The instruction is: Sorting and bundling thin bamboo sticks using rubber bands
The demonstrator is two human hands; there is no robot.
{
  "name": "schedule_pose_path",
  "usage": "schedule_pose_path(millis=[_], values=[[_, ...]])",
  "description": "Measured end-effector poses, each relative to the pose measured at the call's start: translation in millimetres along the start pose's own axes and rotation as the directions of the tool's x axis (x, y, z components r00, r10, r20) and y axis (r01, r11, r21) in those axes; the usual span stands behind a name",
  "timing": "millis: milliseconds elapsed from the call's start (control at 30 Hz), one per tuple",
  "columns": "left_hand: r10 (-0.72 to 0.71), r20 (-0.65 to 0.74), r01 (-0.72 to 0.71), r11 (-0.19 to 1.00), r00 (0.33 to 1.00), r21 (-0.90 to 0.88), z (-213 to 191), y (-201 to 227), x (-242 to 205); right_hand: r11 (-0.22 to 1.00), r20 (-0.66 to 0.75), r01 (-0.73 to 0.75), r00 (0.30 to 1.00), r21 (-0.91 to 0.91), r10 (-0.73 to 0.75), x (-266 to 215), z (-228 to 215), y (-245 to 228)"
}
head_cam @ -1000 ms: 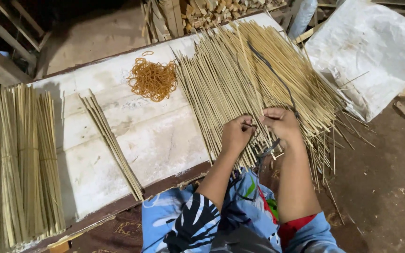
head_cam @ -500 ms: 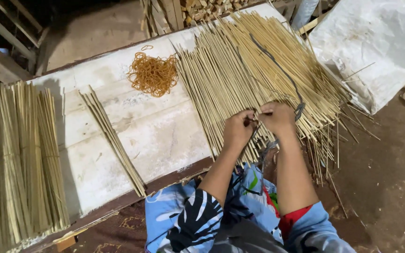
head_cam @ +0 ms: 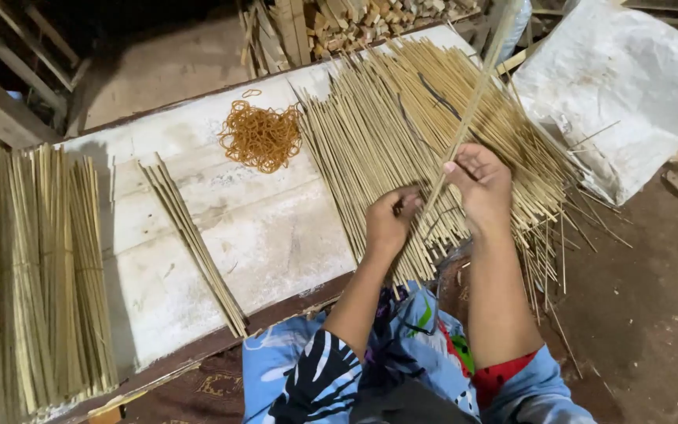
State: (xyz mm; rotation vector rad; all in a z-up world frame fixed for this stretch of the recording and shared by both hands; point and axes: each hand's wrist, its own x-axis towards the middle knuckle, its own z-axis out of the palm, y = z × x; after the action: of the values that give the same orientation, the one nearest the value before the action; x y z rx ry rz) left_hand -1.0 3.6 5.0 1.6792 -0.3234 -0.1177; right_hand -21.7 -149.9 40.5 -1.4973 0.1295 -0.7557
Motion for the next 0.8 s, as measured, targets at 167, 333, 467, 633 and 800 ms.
schedule_pose_path(millis=[167, 333, 467, 633, 800], values=[[0.189, -0.014, -0.183, 0.964, 0.982, 0.191, -2, 1, -10, 0.998, 0.022, -0.003, 1.000, -0.068, 0.005, -40, 21, 28], [0.294, -0.071, -0.260, 0.916, 0.953, 0.306, -13, 15, -25, 0.983, 0.089, 0.047, 0.996, -0.179, -0.032, -54, 31, 9], [0.305, -0.145, -0.270, 0.937, 0.941, 0.221, -46, 20, -44, 0.978, 0.179, 0.068, 0.983, -0.197, -0.032, -62, 59, -6], [0.232, -0.311, -0.157, 0.956, 0.921, 0.249, -137, 14, -101, 0.992, 0.358, -0.045, 0.930, -0.114, 0.083, -109, 134, 21], [0.014, -0.524, 0.230, 0.888, 0.852, 0.398, -231, -2, -167, 0.963, 0.630, -0.235, 0.731, -0.130, 0.263, -174, 220, 49]])
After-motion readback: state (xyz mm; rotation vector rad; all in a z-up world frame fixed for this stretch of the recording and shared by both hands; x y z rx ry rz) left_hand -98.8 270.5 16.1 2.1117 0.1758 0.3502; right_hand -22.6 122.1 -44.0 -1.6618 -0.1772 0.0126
